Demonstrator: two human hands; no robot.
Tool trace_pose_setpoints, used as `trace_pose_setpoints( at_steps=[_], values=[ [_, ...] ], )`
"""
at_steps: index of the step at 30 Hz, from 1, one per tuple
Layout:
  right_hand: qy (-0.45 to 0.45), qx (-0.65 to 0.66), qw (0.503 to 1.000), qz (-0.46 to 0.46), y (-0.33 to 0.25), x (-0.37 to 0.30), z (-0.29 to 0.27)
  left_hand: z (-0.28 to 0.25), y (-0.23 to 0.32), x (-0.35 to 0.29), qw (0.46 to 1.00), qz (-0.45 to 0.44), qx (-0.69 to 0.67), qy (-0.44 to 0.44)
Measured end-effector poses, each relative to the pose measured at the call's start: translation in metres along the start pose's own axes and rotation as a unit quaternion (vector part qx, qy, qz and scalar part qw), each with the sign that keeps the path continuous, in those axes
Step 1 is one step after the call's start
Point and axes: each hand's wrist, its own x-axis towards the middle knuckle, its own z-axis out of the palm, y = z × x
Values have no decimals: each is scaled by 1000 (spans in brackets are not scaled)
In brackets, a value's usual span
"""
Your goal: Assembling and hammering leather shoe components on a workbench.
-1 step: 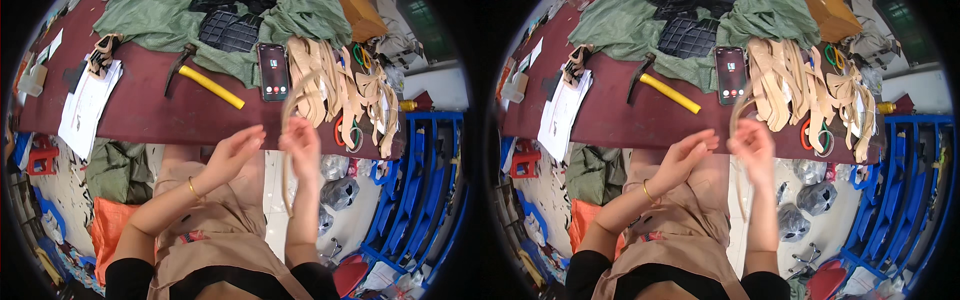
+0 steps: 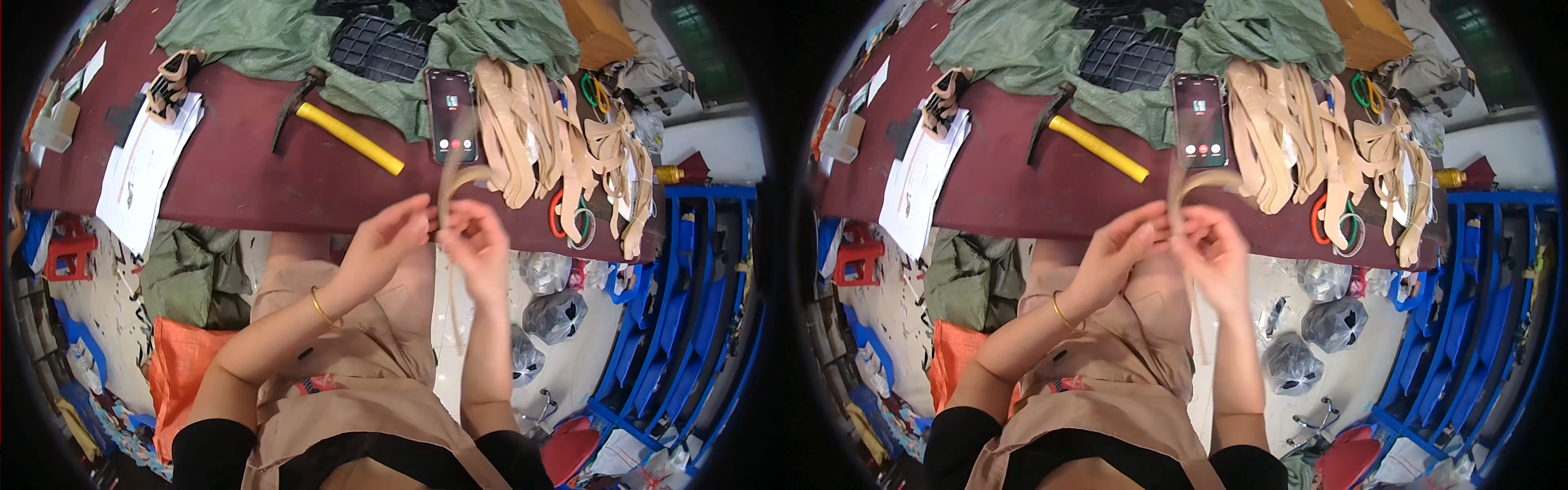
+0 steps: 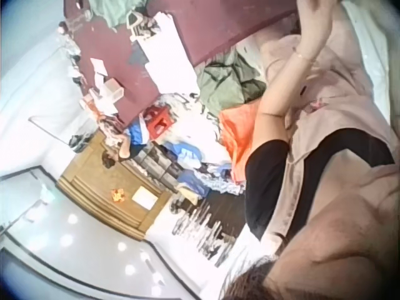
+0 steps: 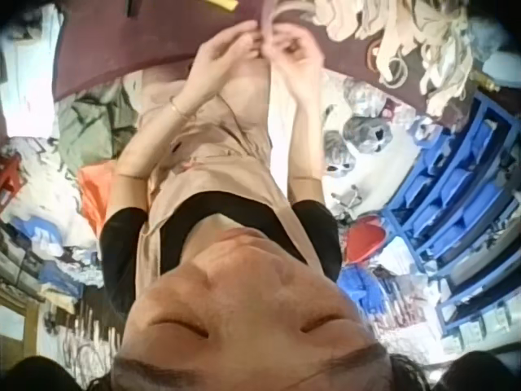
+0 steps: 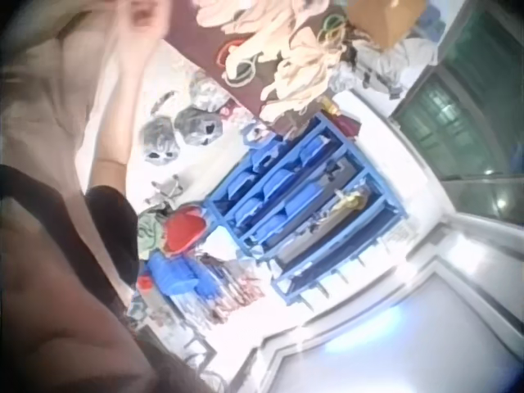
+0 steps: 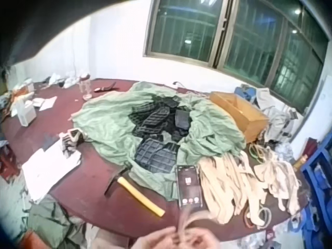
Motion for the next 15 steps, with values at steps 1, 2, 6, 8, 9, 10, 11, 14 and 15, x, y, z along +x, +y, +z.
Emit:
trace_pose_setpoints(
  at_steps=[1,2,6,8,9,10,11,14,15],
  values=[
    [-16,-6,1000,-13,11,-9,14,1,13,-1,999,-33,14,18],
    [-3,-21,1000,-3,15,-17,24,0,29,-4,996,-86,18,-3],
    [-29,-25,999,4,15,-22,45,-29,32,-20,994,-94,43,19],
    [-56,-28,998,20,16,-23,51,-35,37,-27,994,-87,43,40],
    [-53,-34,998,15,17,-24,54,-38,38,-31,994,-91,32,48],
    [-49,-40,998,10,18,-25,56,-40,39,-34,994,-94,20,56],
    [-47,-78,996,-9,15,-26,59,-41,41,-37,994,-92,20,58],
    [-45,-154,987,-21,9,-30,69,-46,44,-44,993,-68,94,36],
    [-46,-153,987,-22,15,-33,72,-46,41,-46,988,-42,148,34]
  ],
)
